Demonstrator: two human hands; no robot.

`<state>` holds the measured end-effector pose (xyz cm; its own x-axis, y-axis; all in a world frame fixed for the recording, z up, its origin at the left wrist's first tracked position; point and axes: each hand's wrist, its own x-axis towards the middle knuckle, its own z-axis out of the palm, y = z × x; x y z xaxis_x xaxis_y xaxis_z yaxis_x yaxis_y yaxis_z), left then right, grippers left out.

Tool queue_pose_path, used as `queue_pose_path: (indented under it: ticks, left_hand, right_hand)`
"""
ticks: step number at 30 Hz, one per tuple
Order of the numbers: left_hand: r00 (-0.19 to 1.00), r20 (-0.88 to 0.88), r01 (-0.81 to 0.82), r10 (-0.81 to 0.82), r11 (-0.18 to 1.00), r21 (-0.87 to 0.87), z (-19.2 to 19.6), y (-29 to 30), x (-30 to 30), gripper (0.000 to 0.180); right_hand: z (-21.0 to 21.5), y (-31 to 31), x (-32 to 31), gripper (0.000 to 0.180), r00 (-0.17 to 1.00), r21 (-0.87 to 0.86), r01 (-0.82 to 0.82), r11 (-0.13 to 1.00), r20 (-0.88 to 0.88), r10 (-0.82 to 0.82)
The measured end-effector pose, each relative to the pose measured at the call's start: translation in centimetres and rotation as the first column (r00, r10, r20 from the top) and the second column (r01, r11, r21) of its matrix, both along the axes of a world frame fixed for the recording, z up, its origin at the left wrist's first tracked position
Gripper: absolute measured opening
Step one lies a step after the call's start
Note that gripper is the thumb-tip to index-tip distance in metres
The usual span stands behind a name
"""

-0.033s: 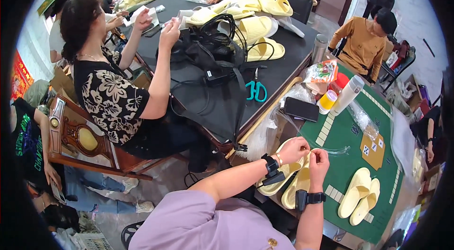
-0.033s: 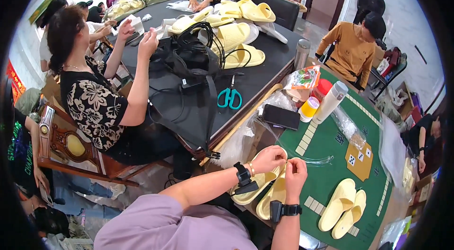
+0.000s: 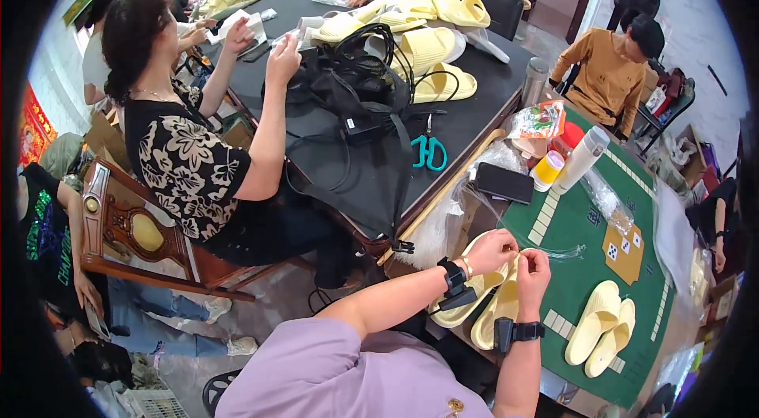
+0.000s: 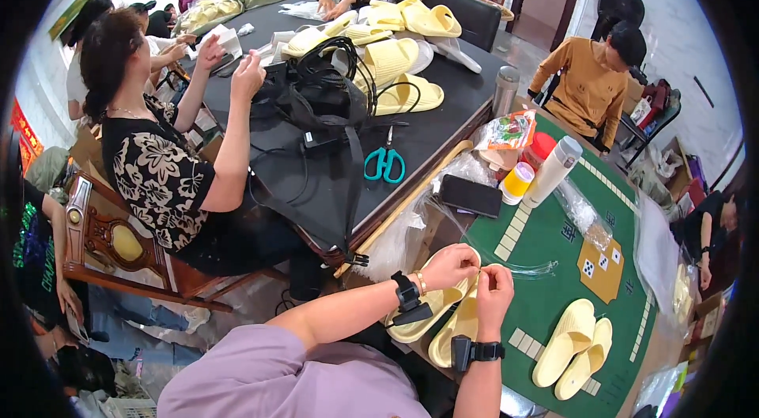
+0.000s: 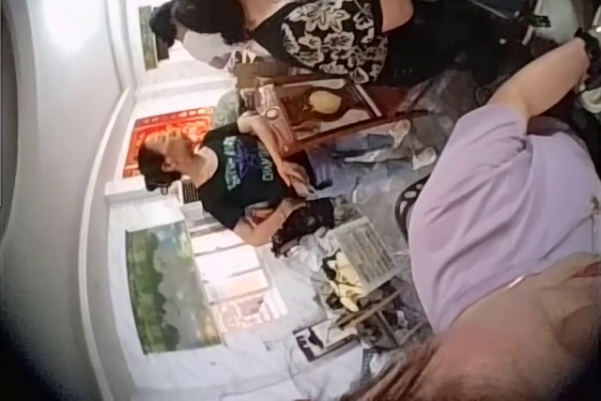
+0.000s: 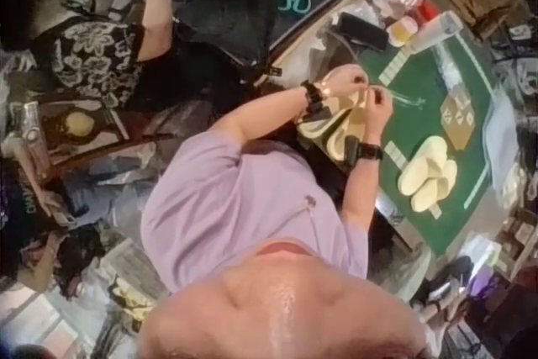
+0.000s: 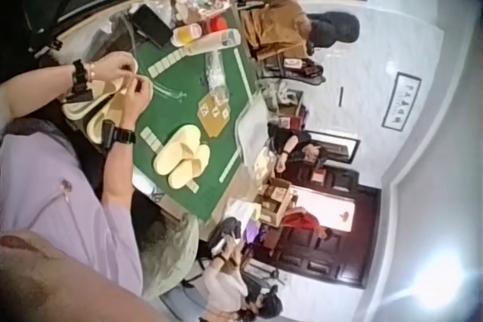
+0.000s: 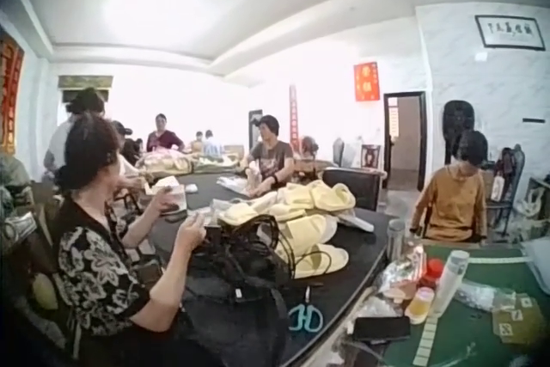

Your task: The recorder is trimming excess material and assembling parts of yellow rubber sandals at a workbench in a shared workshop.

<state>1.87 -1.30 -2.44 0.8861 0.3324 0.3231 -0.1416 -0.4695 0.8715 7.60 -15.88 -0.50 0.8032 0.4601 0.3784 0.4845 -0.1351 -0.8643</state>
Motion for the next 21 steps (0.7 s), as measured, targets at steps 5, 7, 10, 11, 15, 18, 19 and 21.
queue_pose_path:
  ticks: [5,7,10,11,15,18,19,21]
  left_hand:
    - [1.0,0.011,-0.004,0.003,1.0,0.029,-0.47,-0.29,0.03,0.011]
    - [0.998,0.059,0.017,-0.02,0.998,0.059,-0.46,-0.29,0.0,0.011]
    - [0.998,0.062,0.009,-0.013,0.998,0.056,-0.3,-0.23,-0.06,0.011]
    - [0.998,0.055,0.006,-0.009,0.998,0.06,-0.26,-0.19,-0.07,0.011]
    - [0.999,0.042,-0.002,0.0,0.999,0.035,-0.12,-0.15,-0.14,0.011]
    - [0.999,0.048,-0.009,0.007,0.998,0.058,-0.19,-0.36,-0.19,0.011]
    - [0.999,0.048,-0.009,0.007,0.998,0.056,-0.24,-0.35,-0.17,0.011]
    - [0.998,0.058,-0.016,0.013,0.998,0.06,-0.29,-0.25,-0.17,0.011]
  right_hand:
    - [-0.22,-0.36,-0.11,0.003,1.0,-0.045,0.0,0.999,0.028,0.001]
    - [-0.26,-0.35,-0.14,0.003,0.998,-0.033,-0.007,0.999,0.057,0.009]
    - [-0.2,-0.06,-0.17,0.003,0.998,-0.059,0.0,0.998,0.068,0.004]
    - [-0.17,-0.02,-0.14,0.003,0.998,-0.055,-0.012,0.998,0.057,0.015]
    - [-0.07,0.1,-0.21,0.004,0.997,-0.079,-0.006,0.997,0.074,0.012]
    - [-0.04,-0.04,-0.27,0.004,0.994,-0.061,-0.019,0.998,0.102,0.026]
    - [-0.1,-0.05,-0.25,0.004,0.993,-0.071,-0.018,0.997,0.114,0.026]
    - [-0.13,0.03,-0.29,0.003,0.993,-0.074,-0.011,0.997,0.118,0.019]
